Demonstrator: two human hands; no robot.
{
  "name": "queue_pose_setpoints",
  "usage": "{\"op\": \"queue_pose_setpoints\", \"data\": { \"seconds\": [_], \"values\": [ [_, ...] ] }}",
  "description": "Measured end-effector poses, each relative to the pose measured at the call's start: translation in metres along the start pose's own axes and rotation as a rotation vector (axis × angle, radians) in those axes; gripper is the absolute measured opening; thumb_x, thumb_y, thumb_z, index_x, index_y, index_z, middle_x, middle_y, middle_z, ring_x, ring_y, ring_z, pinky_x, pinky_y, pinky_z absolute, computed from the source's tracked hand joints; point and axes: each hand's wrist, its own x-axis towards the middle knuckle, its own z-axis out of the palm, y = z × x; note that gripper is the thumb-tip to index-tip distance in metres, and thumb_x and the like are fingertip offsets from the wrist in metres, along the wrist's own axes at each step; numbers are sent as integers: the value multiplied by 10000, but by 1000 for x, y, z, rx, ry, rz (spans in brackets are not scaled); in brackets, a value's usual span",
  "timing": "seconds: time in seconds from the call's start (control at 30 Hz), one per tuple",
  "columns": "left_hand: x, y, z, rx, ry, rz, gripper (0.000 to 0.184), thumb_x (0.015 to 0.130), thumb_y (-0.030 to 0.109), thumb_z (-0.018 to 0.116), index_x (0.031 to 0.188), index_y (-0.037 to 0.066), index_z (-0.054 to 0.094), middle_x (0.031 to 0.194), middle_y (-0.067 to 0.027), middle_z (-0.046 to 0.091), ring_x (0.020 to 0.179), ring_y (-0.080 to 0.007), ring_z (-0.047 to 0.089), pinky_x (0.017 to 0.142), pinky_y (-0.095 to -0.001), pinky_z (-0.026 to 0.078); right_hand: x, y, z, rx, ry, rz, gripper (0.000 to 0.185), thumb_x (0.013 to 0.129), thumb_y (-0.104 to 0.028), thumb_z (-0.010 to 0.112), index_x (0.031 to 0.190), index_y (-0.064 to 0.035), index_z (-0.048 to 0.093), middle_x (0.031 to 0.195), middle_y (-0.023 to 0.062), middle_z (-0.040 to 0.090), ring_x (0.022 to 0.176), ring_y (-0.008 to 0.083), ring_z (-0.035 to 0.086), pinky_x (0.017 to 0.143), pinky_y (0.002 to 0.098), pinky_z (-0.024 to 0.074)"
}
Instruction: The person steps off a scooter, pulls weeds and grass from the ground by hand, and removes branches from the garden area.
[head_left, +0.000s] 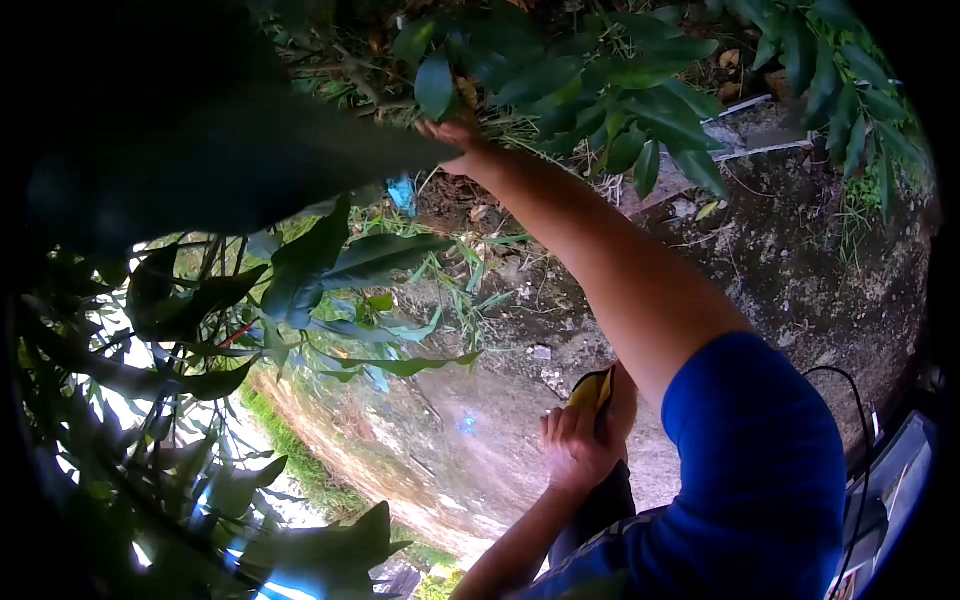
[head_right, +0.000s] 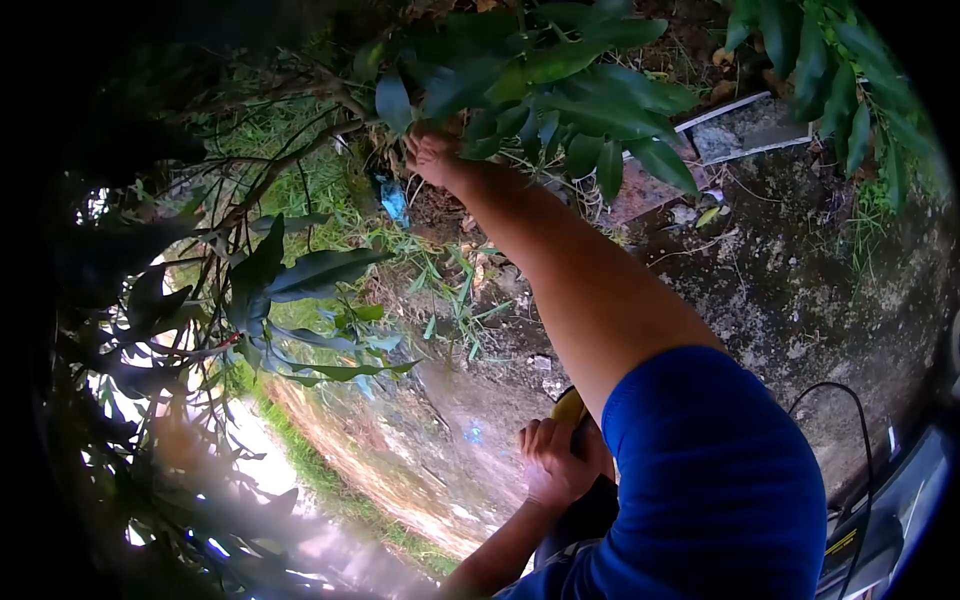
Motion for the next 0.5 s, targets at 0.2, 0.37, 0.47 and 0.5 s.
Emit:
{"op": "queue_pose_setpoints", "data": {
  "seconds": [0.2,0.37,0.47,0.5],
  "values": [
    [14,-9,-1,2,54,-14,209,800,252,711,809,71,607,759,-116,562,745,-346,563,707,-462,420,-4,-2,55,279,-98,179,177,898,-191,558,823,-74,668,899,60,676,694,212,646,632,353,521],
    [14,-8,-6,-11,80,-7,212,792,233,718,779,67,588,741,-125,551,725,-345,556,692,-467,415,-13,-30,60,433,-70,372,233,871,-192,597,692,-114,725,710,34,701,679,228,696,580,392,545],
    [19,-5,-9,9,65,0,192,794,218,713,827,54,618,747,-127,557,719,-347,556,689,-464,420,-27,15,22,848,-151,378,170,833,-149,621,737,-107,755,775,55,731,762,245,730,619,431,576],
    [12,-4,-11,9,46,-14,193,795,215,710,847,49,626,750,-128,560,722,-349,558,690,-465,423,-29,8,13,926,-197,395,159,825,-141,625,740,-103,754,789,67,734,774,251,732,627,449,579]
  ]
}}
